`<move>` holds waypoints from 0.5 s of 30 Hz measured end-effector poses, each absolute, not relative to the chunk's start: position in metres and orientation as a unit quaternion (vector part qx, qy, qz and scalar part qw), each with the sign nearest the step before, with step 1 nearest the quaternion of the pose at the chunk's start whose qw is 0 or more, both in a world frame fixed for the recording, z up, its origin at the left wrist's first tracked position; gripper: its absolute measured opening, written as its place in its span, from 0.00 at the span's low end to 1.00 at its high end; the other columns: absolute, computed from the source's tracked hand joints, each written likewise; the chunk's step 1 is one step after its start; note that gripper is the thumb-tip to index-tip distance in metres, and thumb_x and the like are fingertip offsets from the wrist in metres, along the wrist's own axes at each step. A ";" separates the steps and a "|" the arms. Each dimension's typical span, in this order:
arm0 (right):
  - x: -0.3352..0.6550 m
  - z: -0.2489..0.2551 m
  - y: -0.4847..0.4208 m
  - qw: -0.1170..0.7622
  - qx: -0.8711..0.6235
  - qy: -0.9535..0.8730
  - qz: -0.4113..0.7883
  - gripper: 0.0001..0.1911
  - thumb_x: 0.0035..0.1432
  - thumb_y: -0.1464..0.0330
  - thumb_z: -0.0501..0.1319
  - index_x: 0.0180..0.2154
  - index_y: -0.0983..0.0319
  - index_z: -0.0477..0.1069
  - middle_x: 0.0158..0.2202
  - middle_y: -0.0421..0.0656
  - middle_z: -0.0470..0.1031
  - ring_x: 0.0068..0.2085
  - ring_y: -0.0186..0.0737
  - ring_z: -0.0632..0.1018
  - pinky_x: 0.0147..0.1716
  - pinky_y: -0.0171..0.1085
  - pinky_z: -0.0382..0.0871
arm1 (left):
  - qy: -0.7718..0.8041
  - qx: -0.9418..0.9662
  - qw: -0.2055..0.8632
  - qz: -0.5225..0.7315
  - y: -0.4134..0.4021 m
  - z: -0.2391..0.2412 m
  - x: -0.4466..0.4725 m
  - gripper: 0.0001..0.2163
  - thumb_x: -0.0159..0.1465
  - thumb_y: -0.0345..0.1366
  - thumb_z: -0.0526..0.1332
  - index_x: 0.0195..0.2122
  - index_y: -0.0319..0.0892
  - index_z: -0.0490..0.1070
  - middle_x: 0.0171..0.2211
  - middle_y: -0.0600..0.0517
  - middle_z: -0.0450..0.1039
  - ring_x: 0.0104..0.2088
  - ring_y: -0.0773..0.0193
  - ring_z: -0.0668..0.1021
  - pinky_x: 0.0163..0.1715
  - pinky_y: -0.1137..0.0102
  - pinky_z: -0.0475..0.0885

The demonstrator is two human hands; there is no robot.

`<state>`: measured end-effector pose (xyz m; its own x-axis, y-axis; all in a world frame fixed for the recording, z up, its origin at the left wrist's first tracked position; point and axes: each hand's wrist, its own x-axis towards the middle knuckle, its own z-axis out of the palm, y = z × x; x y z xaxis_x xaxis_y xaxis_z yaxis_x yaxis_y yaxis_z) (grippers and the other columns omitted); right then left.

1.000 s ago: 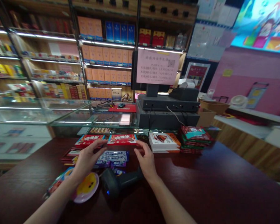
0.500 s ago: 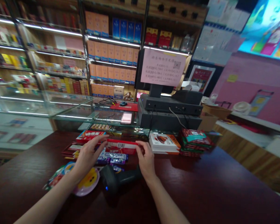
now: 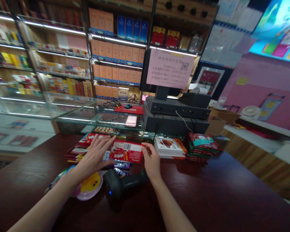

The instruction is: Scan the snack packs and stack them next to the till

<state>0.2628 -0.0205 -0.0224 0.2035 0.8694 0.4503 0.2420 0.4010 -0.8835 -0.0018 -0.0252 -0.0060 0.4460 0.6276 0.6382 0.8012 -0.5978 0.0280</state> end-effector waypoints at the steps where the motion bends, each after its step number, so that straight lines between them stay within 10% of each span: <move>1: 0.262 -0.022 -0.021 0.609 -0.480 -0.575 0.262 0.17 0.60 0.54 0.62 0.42 0.60 0.76 0.37 0.44 0.81 0.39 0.46 0.80 0.40 0.42 0.74 | -0.427 -0.838 0.147 -0.305 -0.025 -0.006 -0.002 0.43 0.61 0.45 0.67 0.72 0.48 0.43 0.57 0.44 0.69 0.60 0.48 0.69 0.67 0.42 0.48; 15: 0.260 -0.022 -0.022 0.605 -0.467 -0.580 0.281 0.19 0.60 0.56 0.61 0.48 0.60 0.77 0.43 0.46 0.80 0.42 0.45 0.79 0.44 0.43 0.75 | -0.450 -0.819 0.188 -0.302 -0.029 0.001 -0.006 0.36 0.59 0.47 0.69 0.66 0.48 0.58 0.59 0.44 0.67 0.62 0.45 0.67 0.68 0.39 0.43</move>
